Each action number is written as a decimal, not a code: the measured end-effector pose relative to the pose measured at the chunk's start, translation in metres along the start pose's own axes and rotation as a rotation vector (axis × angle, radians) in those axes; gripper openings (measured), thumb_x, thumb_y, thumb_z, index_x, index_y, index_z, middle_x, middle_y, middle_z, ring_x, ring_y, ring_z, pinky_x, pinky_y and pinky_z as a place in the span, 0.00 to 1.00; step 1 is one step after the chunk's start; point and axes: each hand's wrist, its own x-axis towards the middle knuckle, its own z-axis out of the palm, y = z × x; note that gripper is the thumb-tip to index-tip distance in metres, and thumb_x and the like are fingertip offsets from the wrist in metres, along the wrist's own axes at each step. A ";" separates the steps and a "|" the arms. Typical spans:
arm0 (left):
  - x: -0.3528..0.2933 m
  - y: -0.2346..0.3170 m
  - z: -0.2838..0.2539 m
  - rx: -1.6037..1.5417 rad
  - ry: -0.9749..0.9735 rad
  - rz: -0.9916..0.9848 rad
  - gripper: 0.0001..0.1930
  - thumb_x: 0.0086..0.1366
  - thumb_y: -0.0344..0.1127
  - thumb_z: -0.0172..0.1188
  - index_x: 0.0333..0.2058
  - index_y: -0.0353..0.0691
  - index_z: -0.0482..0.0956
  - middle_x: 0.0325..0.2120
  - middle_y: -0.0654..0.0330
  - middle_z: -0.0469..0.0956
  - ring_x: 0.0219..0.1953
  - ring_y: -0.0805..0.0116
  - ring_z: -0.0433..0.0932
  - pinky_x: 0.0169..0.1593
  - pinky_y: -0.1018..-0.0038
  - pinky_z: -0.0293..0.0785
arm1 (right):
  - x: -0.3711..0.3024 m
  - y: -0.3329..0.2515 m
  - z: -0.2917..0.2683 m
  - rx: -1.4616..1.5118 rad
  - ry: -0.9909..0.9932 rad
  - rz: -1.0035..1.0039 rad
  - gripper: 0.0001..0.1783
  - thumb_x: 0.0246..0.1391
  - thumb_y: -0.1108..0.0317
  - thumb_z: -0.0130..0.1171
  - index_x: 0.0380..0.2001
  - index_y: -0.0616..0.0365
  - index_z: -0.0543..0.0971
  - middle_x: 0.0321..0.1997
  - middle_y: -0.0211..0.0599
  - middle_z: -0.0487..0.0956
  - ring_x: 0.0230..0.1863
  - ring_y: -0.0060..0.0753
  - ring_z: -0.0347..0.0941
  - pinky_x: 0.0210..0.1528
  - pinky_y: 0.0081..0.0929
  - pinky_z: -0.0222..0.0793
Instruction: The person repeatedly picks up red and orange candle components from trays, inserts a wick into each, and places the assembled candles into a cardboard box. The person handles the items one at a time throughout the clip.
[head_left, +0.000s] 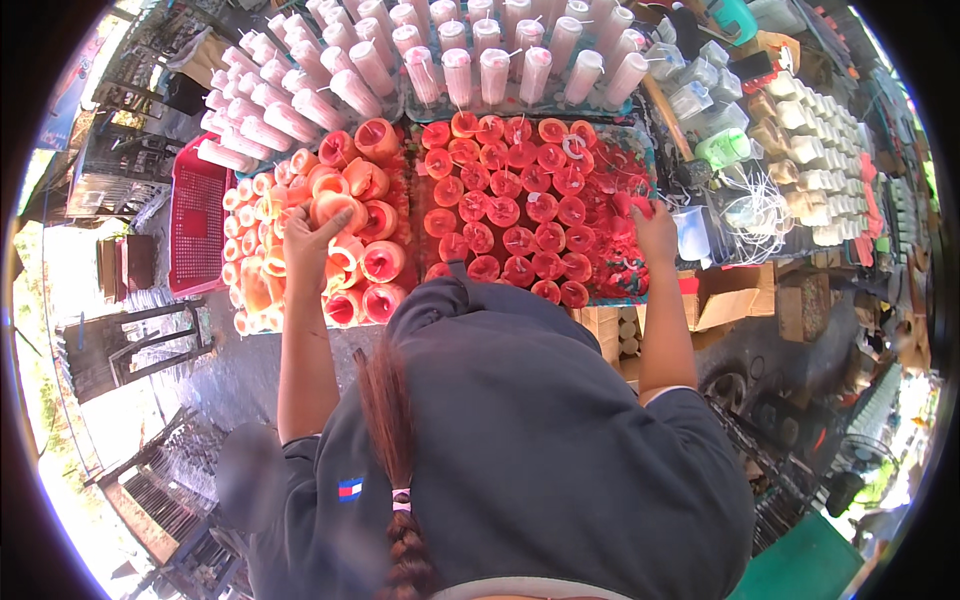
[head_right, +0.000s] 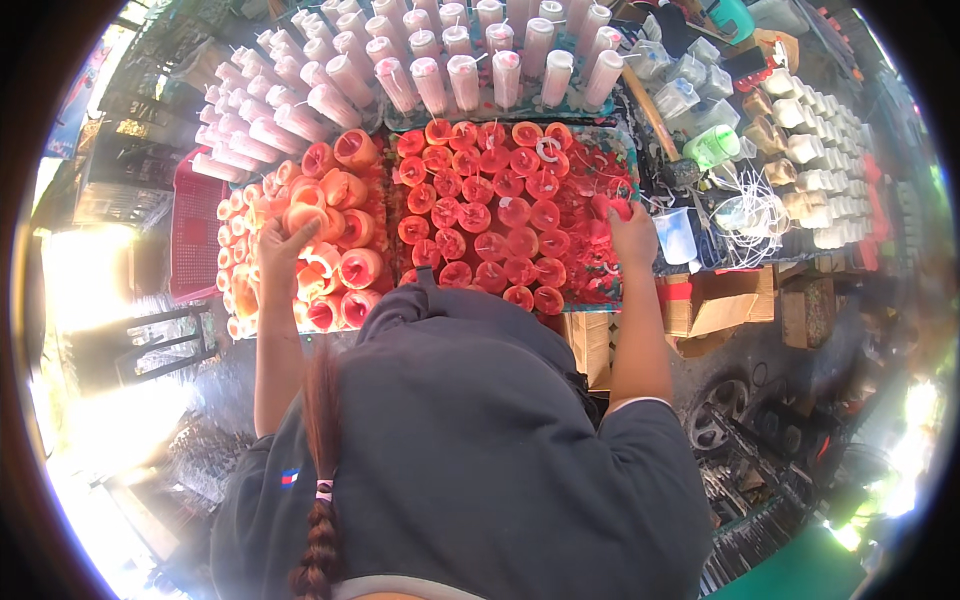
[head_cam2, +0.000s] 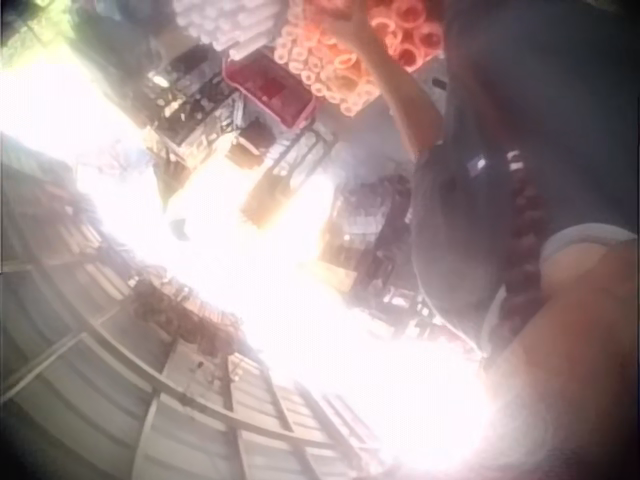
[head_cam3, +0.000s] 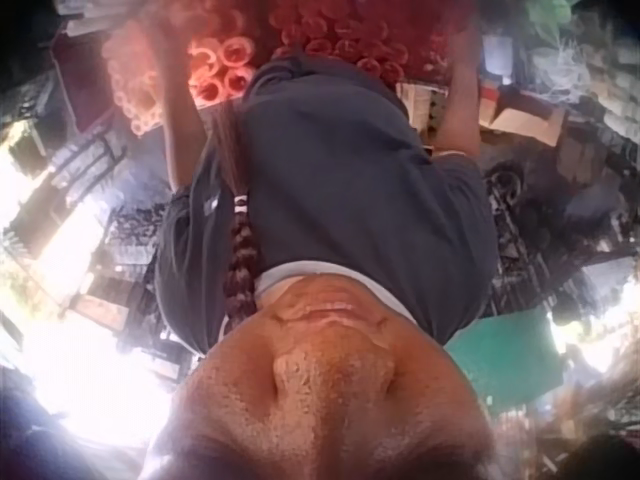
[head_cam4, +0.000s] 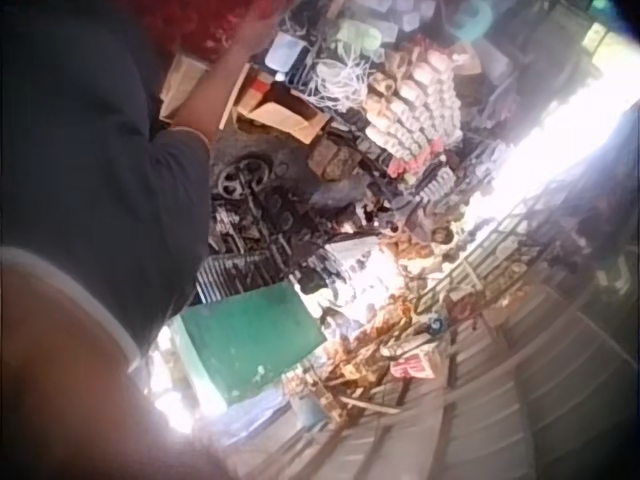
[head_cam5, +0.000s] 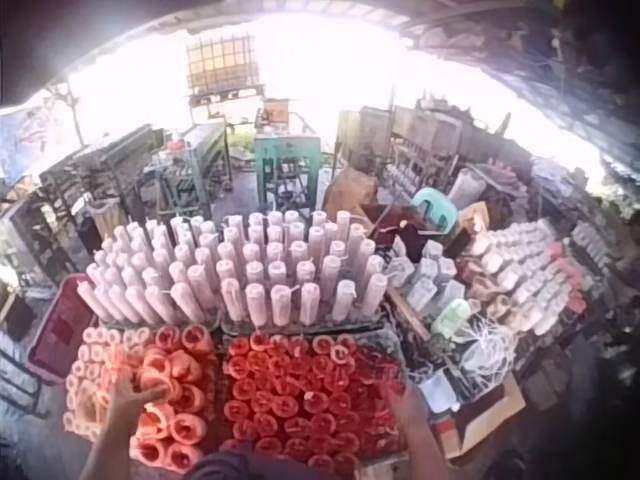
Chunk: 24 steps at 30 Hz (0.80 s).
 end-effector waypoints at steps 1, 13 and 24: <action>-0.002 -0.003 -0.003 0.039 -0.025 -0.028 0.17 0.50 0.28 0.69 0.38 0.32 0.73 0.30 0.62 0.78 0.31 0.79 0.76 0.37 0.83 0.71 | 0.007 0.008 0.005 0.003 -0.014 -0.010 0.26 0.47 0.51 0.59 0.44 0.59 0.75 0.43 0.53 0.76 0.47 0.53 0.71 0.48 0.42 0.66; -0.013 -0.005 -0.033 0.528 0.096 0.051 0.18 0.50 0.42 0.68 0.35 0.34 0.79 0.30 0.60 0.79 0.33 0.74 0.75 0.38 0.78 0.70 | 0.086 -0.076 0.036 -0.011 -0.003 -0.580 0.25 0.46 0.70 0.55 0.51 0.50 0.69 0.52 0.47 0.70 0.51 0.53 0.68 0.51 0.43 0.66; -0.031 -0.007 -0.086 0.475 0.152 -0.088 0.21 0.47 0.37 0.72 0.37 0.33 0.74 0.27 0.58 0.79 0.28 0.76 0.76 0.34 0.78 0.72 | 0.127 -0.121 0.024 -0.452 -0.435 -0.856 0.27 0.42 0.77 0.56 0.48 0.48 0.68 0.50 0.41 0.68 0.48 0.49 0.70 0.45 0.40 0.69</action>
